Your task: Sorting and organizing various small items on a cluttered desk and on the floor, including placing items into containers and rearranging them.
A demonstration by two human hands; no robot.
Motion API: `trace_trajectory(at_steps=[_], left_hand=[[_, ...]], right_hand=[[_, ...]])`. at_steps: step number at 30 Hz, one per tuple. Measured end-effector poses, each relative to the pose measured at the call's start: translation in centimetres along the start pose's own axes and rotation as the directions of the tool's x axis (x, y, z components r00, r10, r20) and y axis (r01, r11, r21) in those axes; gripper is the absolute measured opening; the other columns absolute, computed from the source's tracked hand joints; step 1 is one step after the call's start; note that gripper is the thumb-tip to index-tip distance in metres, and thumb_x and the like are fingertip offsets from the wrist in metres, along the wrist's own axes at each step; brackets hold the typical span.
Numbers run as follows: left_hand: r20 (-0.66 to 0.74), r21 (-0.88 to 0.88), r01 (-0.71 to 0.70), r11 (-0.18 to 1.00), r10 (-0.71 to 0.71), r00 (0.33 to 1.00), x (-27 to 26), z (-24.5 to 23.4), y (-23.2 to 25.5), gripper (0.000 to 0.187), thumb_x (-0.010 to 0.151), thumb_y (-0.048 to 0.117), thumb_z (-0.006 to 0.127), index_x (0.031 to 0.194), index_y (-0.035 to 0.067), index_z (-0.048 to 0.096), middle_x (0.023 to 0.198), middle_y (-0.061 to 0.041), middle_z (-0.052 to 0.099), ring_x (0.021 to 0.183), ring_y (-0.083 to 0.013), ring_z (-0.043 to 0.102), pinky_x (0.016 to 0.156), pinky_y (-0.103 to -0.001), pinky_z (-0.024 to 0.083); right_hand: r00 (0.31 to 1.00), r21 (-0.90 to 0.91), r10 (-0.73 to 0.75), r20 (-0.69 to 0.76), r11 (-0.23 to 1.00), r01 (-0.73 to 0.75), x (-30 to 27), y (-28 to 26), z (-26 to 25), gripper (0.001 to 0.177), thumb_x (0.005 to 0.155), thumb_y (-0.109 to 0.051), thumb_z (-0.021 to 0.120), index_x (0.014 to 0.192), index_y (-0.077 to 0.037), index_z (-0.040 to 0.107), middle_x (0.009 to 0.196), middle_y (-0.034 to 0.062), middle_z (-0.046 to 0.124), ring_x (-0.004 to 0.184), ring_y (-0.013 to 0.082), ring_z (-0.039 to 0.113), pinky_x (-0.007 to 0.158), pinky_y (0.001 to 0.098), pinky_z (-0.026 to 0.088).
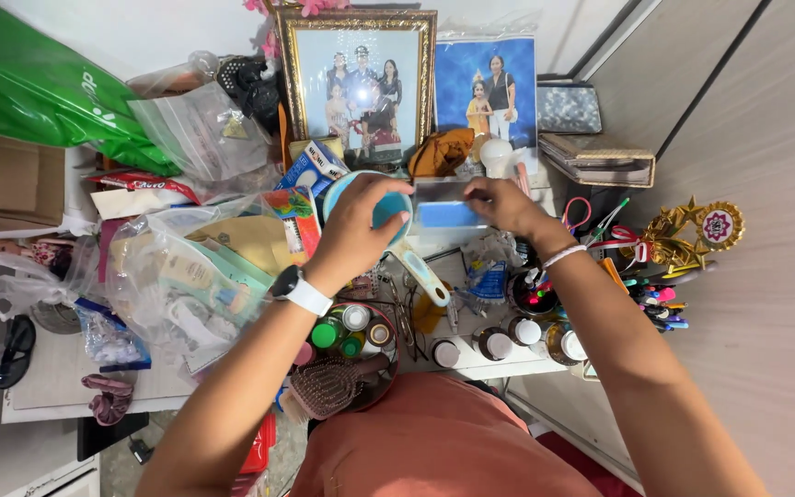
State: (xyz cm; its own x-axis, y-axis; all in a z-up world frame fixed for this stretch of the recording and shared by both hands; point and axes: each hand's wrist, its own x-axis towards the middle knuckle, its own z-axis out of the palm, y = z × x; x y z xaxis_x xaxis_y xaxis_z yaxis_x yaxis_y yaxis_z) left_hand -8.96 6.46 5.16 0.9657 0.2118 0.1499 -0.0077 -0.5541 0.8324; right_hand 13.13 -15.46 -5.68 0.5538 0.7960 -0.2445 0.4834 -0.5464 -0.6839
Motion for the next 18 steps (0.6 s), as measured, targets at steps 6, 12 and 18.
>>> trace_trajectory(at_steps=[6,12,18], left_hand=[[-0.064,-0.105,0.252,0.962,-0.259,0.964,0.6,3.9,3.1,0.052,0.094,0.032,0.073,0.136,0.009,0.052,0.134,-0.028,0.048,0.129,-0.0513,0.053,0.107,-0.061,0.045],[0.052,-0.381,0.393,0.837,-0.405,0.913,3.7,4.7,8.4,0.111,0.077,0.065,0.075,0.155,0.008,0.02,0.148,-0.042,0.026,0.138,-0.0596,0.041,0.112,-0.066,0.037],[0.087,-0.047,0.105,0.993,-0.1,0.991,6.5,3.8,10.3,0.09,0.074,0.045,0.087,0.145,0.011,0.044,0.132,-0.036,0.048,0.123,-0.058,0.056,0.096,-0.062,0.05]], right_hand=[[0.954,0.136,0.112,-0.278,0.988,-0.076,-1.4,1.1,-1.8,0.015,0.098,-0.017,0.068,0.111,-0.016,0.075,0.095,0.0105,0.075,0.094,0.0262,0.069,0.082,0.0417,0.054],[0.865,0.665,0.287,-0.412,0.744,0.07,-6.5,-2.5,-1.4,0.011,0.099,-0.01,0.067,0.11,-0.009,0.069,0.094,0.0024,0.068,0.076,0.0082,0.061,0.063,0.0223,0.058],[0.942,0.969,0.23,-0.246,0.084,0.233,-10.2,-10.3,-1.6,0.056,0.097,-0.05,0.052,0.138,-0.013,0.049,0.132,0.0138,0.06,0.117,0.0266,0.057,0.093,0.0483,0.053]])
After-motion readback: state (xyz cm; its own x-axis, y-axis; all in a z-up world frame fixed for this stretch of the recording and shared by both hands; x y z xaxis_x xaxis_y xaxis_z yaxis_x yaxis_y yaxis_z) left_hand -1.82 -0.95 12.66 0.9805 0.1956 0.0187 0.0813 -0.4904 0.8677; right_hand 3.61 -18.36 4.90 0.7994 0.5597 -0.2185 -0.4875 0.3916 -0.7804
